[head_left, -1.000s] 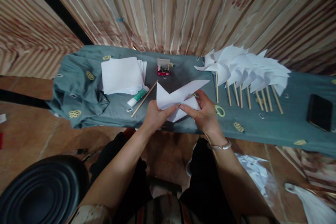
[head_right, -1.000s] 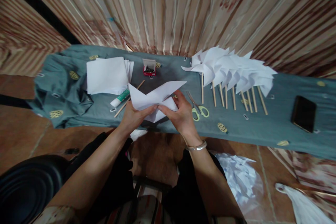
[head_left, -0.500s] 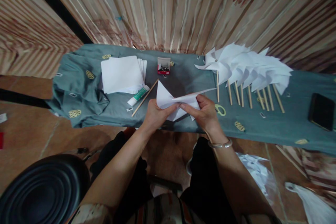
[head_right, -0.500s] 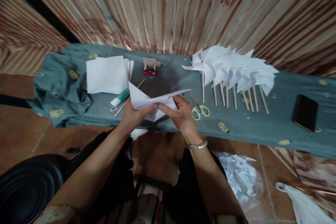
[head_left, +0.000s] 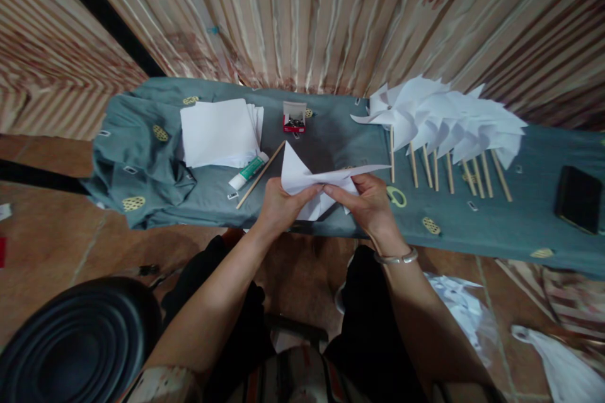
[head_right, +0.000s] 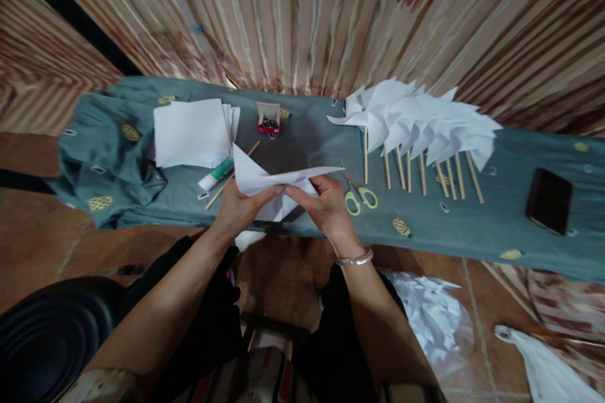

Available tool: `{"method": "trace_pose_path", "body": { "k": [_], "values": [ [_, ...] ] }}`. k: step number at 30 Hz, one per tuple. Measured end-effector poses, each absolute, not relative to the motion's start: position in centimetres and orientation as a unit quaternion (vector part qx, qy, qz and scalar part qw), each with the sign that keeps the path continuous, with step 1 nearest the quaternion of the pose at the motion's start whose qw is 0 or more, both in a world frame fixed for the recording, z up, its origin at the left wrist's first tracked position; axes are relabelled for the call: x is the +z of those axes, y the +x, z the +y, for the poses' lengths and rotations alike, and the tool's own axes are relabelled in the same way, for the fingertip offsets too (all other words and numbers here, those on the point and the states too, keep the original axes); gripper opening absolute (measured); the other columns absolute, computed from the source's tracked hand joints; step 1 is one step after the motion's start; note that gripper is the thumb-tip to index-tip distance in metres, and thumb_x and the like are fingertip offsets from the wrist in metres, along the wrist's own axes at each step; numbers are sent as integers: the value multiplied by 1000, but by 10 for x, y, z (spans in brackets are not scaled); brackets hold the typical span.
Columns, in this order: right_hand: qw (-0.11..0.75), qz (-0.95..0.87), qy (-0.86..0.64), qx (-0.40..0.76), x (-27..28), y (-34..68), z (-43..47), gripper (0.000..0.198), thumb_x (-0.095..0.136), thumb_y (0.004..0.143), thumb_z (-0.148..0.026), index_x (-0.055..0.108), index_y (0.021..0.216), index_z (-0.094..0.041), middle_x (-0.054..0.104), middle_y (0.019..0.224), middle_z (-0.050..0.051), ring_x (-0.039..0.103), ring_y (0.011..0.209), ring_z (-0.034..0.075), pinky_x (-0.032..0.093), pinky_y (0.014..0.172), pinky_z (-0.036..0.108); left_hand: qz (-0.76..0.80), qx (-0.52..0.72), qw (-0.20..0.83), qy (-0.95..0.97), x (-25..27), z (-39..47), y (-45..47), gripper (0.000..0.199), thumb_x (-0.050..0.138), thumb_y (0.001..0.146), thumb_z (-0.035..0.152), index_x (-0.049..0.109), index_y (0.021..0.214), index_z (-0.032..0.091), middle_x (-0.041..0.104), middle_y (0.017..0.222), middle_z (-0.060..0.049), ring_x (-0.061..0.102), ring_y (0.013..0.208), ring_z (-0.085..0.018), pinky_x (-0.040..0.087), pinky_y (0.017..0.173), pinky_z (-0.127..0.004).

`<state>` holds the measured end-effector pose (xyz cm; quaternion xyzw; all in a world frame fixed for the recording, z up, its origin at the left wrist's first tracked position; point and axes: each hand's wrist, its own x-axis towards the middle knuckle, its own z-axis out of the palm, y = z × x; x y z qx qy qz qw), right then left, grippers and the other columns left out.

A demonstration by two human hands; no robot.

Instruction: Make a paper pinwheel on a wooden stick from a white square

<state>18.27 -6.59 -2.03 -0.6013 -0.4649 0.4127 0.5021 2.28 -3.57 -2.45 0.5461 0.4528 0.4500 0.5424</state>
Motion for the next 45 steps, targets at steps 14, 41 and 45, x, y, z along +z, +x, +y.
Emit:
{"method": "trace_pose_path", "body": {
  "k": [14,41,45],
  "values": [
    [499,-470,-600,413,-19,182,-64,20,78,62,-38,74,73,-22,73,72,1,61,65,19,51,60,32,466,438,537,550,-24,-35,22,23,75,66,32,76,78,12,77,78,-6,70,70,-20,57,65,-28],
    [500,-446,-598,439,-27,187,-65,29,80,62,-47,74,73,-21,75,73,4,67,65,21,55,63,34,404,389,641,524,-19,-42,14,43,78,64,45,74,92,12,77,92,-11,72,81,-24,57,78,-35],
    [532,-416,-595,435,-32,201,-64,34,83,59,-48,75,77,-20,77,77,4,69,68,22,57,70,37,415,413,591,555,-21,-26,1,60,57,80,60,68,114,13,75,98,-13,71,88,-26,56,81,-39]
  ]
}}
